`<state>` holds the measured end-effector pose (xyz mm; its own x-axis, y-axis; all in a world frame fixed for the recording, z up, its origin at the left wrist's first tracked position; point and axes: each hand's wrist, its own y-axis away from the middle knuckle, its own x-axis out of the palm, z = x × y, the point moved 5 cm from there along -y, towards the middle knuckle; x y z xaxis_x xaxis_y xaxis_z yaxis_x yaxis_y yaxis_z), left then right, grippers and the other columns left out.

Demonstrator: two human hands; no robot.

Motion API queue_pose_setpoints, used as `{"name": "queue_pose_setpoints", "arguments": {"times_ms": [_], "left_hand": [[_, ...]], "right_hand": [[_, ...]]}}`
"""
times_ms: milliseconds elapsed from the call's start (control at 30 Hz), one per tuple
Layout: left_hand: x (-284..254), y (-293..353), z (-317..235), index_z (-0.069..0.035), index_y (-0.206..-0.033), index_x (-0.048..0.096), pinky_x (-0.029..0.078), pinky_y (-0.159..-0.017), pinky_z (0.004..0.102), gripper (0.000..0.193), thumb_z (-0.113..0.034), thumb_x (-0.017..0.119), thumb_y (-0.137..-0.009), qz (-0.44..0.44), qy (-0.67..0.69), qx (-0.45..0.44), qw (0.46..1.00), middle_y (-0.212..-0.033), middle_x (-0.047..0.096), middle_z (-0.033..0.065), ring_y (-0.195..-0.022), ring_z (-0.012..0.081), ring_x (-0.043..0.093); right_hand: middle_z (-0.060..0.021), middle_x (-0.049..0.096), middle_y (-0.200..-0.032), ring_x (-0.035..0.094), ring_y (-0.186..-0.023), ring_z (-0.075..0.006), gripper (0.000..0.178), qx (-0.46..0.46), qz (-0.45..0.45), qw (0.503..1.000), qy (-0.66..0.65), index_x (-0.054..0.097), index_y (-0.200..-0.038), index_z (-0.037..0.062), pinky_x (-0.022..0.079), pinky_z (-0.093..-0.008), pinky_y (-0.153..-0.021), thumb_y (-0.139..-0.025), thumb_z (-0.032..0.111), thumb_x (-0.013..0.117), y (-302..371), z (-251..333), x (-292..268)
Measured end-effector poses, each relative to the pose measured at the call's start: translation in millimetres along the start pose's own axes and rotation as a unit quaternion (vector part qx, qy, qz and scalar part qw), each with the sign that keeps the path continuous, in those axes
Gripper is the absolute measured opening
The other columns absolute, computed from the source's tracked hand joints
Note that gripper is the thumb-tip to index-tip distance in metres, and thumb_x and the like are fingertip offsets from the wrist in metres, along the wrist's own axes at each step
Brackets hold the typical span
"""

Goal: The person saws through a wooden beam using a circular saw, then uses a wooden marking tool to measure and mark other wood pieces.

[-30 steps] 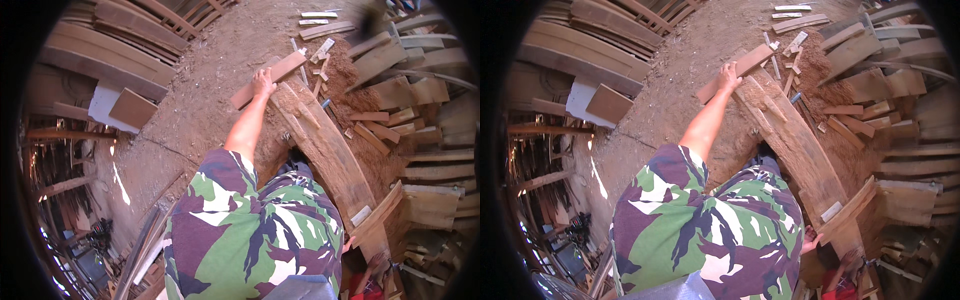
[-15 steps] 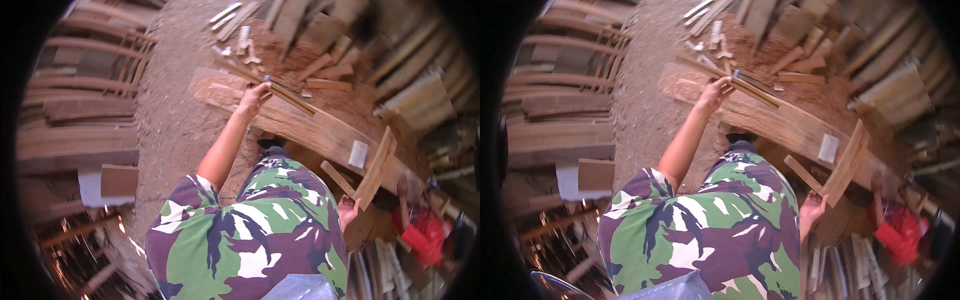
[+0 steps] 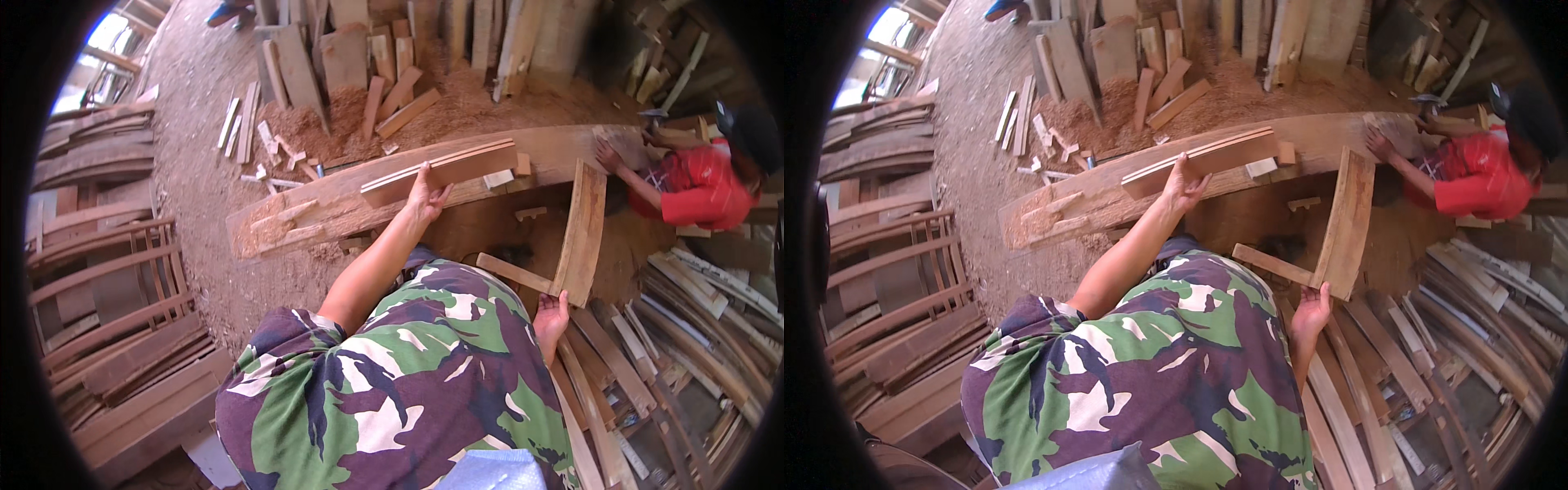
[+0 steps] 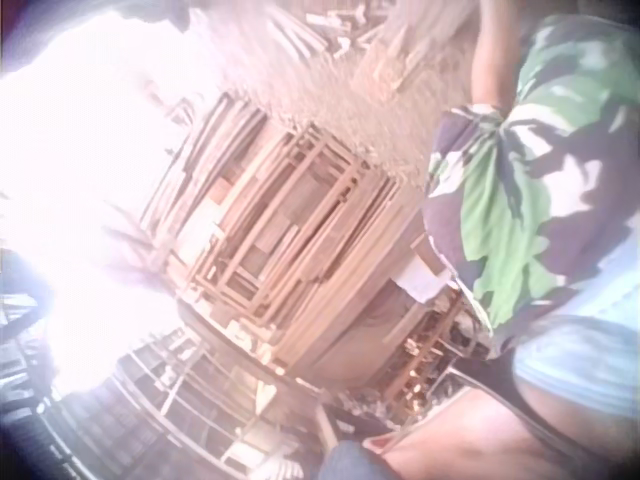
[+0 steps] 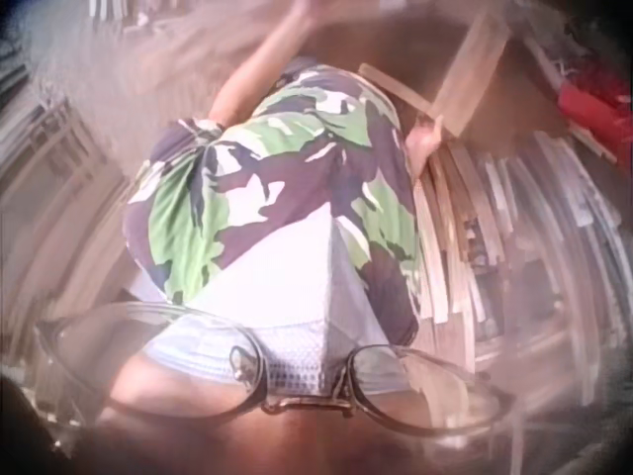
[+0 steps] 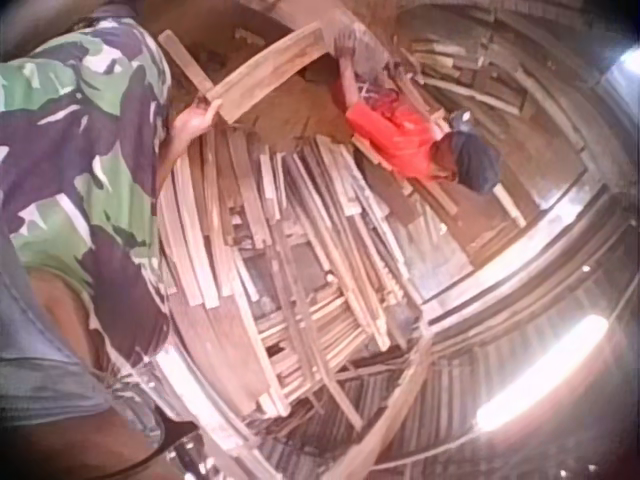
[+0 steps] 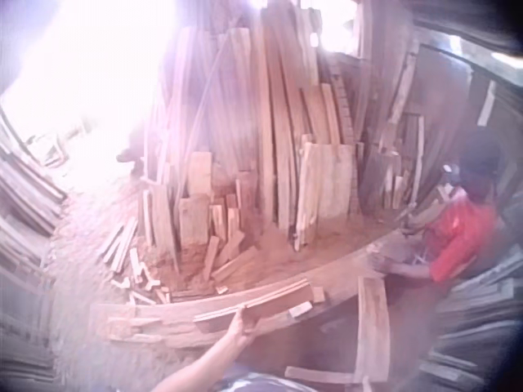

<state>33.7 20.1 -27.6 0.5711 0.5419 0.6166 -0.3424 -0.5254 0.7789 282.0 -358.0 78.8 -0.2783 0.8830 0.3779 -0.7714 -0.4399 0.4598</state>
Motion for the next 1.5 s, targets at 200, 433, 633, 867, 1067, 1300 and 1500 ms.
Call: {"name": "queue_pose_setpoints", "arguments": {"times_ms": [200, 433, 633, 867, 1067, 1300, 1500], "left_hand": [[-10.7, -44.4, 39.1, -0.012, -0.157, 0.043, 0.067, -0.092, 0.0374, 0.082, -0.072, 0.053, -0.103, -0.094, -0.166, -0.050, 0.980, -0.151, 0.057, 0.0249, -0.122, 0.0357, 0.069], [11.0, -30.6, 26.7, -0.001, -0.119, 0.061, 0.063, -0.064, 0.0427, 0.061, -0.060, 0.059, -0.105, 0.023, -0.499, -0.054, 0.865, -0.128, 0.070, 0.0272, -0.089, 0.0327, 0.076], [130.7, 9.0, 43.3, -0.010, -0.131, 0.062, 0.053, -0.097, 0.0521, 0.062, -0.052, 0.078, -0.089, 0.129, -0.808, 0.435, 0.376, -0.130, 0.065, 0.0197, -0.120, 0.0353, 0.064], [217.8, -80.0, 184.7, -0.017, -0.157, 0.051, 0.037, -0.112, 0.0673, 0.081, -0.046, 0.078, -0.086, 0.119, -0.944, 0.291, 0.104, -0.140, 0.059, 0.0155, -0.127, 0.0404, 0.059], [233.6, -128.1, 213.5, -0.015, -0.150, 0.060, 0.033, -0.114, 0.0719, 0.071, -0.047, 0.076, -0.088, 0.103, -0.955, 0.259, 0.097, -0.143, 0.060, 0.0160, -0.132, 0.0411, 0.060], [226.4, -42.5, 67.5, -0.006, -0.131, 0.062, 0.054, -0.102, 0.0532, 0.071, -0.051, 0.085, -0.080, 0.099, -0.817, 0.302, 0.481, -0.134, 0.057, 0.0238, -0.121, 0.0432, 0.066], [82.0, -37.2, -195.2, -0.004, -0.131, 0.063, 0.059, -0.099, 0.0483, 0.065, -0.046, 0.082, -0.085, -0.207, -0.754, 0.287, 0.554, -0.139, 0.052, 0.0304, -0.114, 0.0434, 0.069]], "right_hand": [[-0.0072, 0.073, -0.106, 0.068, -0.093, -0.0200, 0.029, -0.001, -0.038, 0.999, 0.006, 0.068, -0.121, 0.0066, 0.055, -0.0356, -0.090, -0.105, 0.031, 0.071, 16.1, -2.0, 1.5], [-0.0075, 0.074, -0.107, 0.069, -0.094, -0.0189, 0.026, 0.007, -0.049, 0.998, 0.025, 0.068, -0.123, 0.0070, 0.057, -0.0347, -0.084, -0.106, 0.027, 0.069, 14.0, -19.7, 2.0], [-0.0061, 0.076, -0.108, 0.071, -0.095, -0.0177, 0.023, -0.008, -0.046, 0.999, 0.010, 0.068, -0.123, 0.0072, 0.058, -0.0350, -0.085, -0.107, 0.023, 0.067, 33.4, -30.4, 24.9], [-0.0104, 0.067, -0.139, 0.067, -0.121, -0.0224, 0.048, -0.077, -0.096, 0.992, 0.015, 0.055, -0.148, 0.0015, 0.055, -0.0389, -0.101, -0.106, 0.022, 0.067, 93.7, -38.2, 33.8], [-0.0088, 0.070, -0.126, 0.065, -0.110, -0.0196, 0.050, -0.091, -0.151, 0.984, -0.006, 0.060, -0.139, -0.0003, 0.052, -0.0383, -0.094, -0.100, 0.027, 0.076, 127.7, -41.1, 37.9], [-0.0078, 0.074, -0.109, 0.067, -0.086, -0.0162, 0.040, 0.070, -0.142, 0.987, 0.035, 0.066, -0.130, 0.0013, 0.054, -0.0368, -0.076, -0.106, 0.032, 0.071, 111.4, -82.8, -62.6], [-0.0116, 0.074, -0.116, 0.068, -0.097, -0.0212, 0.045, 0.100, -0.075, 0.992, -0.016, 0.067, -0.134, 0.0025, 0.054, -0.0373, -0.088, -0.108, 0.039, 0.065, 70.1, -72.4, -60.8]]}}
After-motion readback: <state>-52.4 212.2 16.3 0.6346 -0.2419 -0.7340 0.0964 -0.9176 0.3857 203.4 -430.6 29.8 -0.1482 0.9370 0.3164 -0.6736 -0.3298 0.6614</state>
